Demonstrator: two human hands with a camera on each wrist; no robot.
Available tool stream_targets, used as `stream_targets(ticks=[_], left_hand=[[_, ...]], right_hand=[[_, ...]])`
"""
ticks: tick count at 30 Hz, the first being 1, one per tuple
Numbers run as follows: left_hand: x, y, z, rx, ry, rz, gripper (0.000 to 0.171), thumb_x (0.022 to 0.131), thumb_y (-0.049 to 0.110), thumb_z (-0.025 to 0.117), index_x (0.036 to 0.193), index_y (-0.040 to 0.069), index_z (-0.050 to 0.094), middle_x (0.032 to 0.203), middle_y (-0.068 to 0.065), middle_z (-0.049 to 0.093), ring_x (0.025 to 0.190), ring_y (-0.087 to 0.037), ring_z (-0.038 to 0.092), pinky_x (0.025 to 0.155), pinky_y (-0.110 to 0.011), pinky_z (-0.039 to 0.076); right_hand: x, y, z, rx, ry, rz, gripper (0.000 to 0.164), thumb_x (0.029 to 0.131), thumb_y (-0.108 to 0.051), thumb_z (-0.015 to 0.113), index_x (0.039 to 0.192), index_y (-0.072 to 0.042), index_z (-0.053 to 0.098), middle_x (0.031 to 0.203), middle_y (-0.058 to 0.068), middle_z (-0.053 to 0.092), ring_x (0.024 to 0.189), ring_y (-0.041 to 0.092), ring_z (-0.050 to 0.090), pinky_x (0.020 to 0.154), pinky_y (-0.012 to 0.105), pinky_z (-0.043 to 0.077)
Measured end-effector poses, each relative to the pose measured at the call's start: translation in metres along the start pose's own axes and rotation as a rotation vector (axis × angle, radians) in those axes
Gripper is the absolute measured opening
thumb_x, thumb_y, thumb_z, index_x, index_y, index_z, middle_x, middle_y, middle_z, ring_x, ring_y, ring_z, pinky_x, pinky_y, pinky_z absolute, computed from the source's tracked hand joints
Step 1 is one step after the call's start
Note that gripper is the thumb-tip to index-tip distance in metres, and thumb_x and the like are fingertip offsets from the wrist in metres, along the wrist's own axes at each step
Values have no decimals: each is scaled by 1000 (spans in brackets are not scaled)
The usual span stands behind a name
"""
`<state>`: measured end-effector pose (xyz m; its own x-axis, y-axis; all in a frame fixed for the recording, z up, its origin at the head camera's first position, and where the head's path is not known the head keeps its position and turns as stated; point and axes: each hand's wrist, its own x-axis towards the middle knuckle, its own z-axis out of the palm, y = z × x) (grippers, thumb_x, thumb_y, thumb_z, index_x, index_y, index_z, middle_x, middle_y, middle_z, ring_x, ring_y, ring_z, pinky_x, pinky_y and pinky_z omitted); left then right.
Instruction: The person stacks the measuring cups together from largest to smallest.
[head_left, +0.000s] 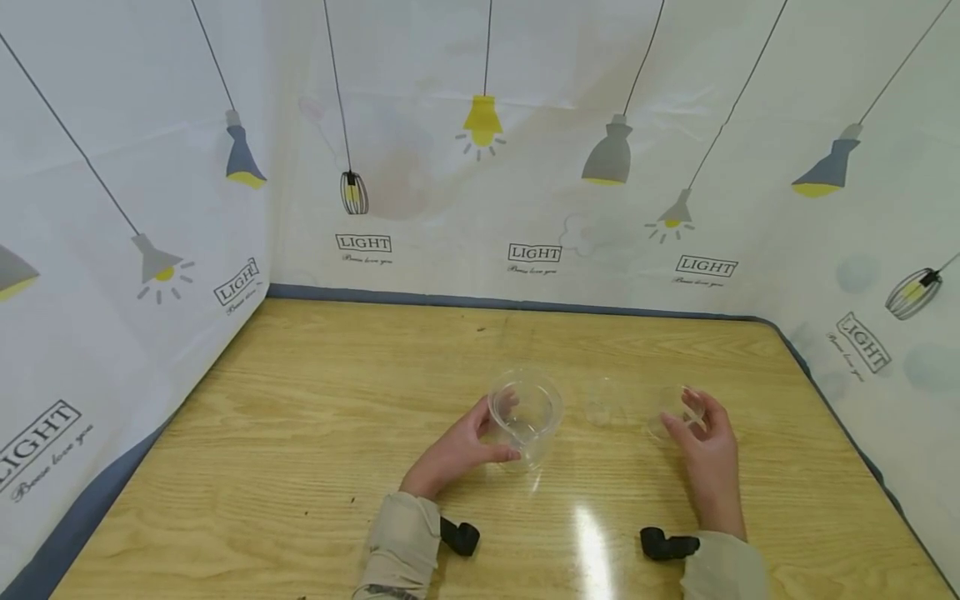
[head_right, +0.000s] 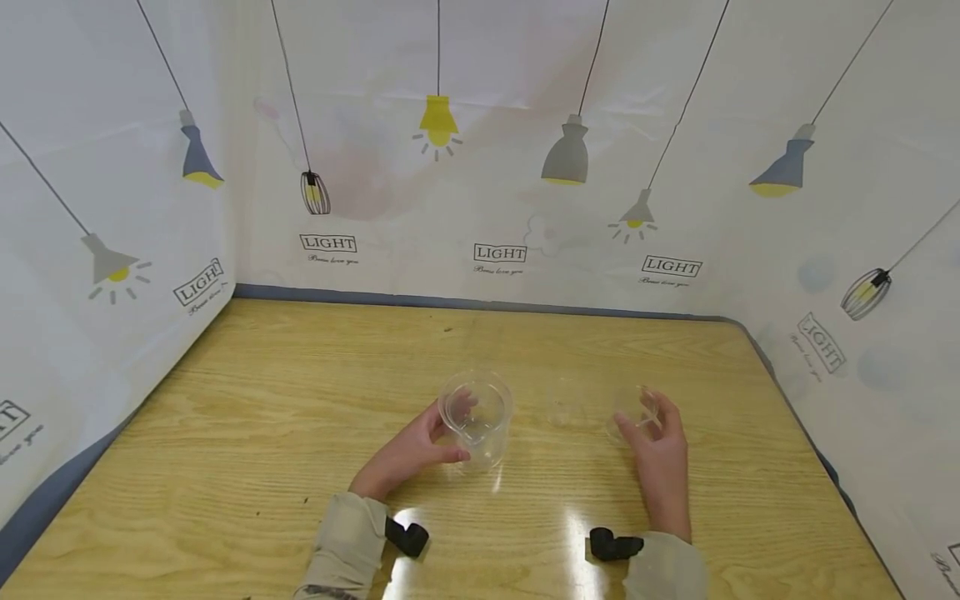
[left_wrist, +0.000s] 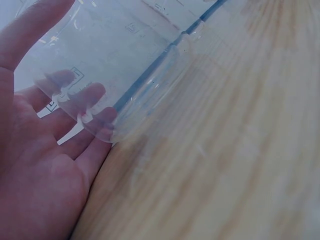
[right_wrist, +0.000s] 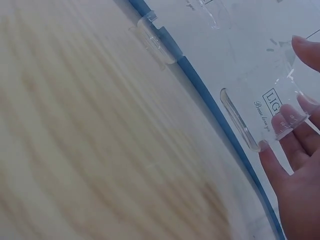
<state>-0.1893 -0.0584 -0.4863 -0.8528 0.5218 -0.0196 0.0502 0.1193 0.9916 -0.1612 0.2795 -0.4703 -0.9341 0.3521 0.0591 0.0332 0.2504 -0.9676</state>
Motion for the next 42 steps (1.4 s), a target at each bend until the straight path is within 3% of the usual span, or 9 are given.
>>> stream_targets(ticks=[6,12,20,23,31,37,42], left_hand=[[-2,5,1,-6,5,-26,84,73,24,74,139,37,24,137,16,35,127,-9,29,102,-40,23],[-8,22,1,-27,-12,-34,84,74,21,73,141,32,23,139,10,34,128,-14,27,102,-40,23],[-11,26,0,-16,-18,-23,83,75,20,73,141,29,23,140,6,34,128,-17,27,101,-40,24],[-12,25,0,-12,-18,-23,84,75,21,73,141,30,23,140,7,34,128,-16,27,101,-40,24],[-12,23,-1,-13,-18,-19,83,75,20,73,141,29,23,140,6,34,128,-17,28,101,-40,24],[-12,24,-1,-5,-16,-17,84,74,20,73,141,28,24,140,6,34,128,-17,28,101,-39,24],[-8,14,-1,4,-6,-21,84,73,25,74,140,33,24,138,10,35,127,-13,29,101,-40,24]], right_hand=[[-2,-5,1,-9,-24,16,60,82,-35,63,134,-24,35,136,4,37,123,22,34,85,10,32],[-4,-12,1,-16,-25,23,61,82,-37,62,135,-25,34,136,3,37,124,22,33,86,9,32],[-7,-13,4,-4,-21,52,64,80,-40,63,135,-29,33,138,-2,33,125,24,32,100,37,28],[-8,-14,6,-8,-22,58,65,80,-40,63,136,-29,32,139,-3,31,126,25,31,100,40,28],[-10,-19,8,-29,-20,51,67,80,-40,63,137,-32,29,140,-4,28,127,25,28,90,16,36],[-12,-28,9,-18,-9,32,66,81,-36,63,137,-30,30,140,-3,27,128,27,27,84,12,37],[-12,-33,9,14,15,19,64,80,-32,65,136,-27,33,138,0,32,127,28,29,83,10,35]])
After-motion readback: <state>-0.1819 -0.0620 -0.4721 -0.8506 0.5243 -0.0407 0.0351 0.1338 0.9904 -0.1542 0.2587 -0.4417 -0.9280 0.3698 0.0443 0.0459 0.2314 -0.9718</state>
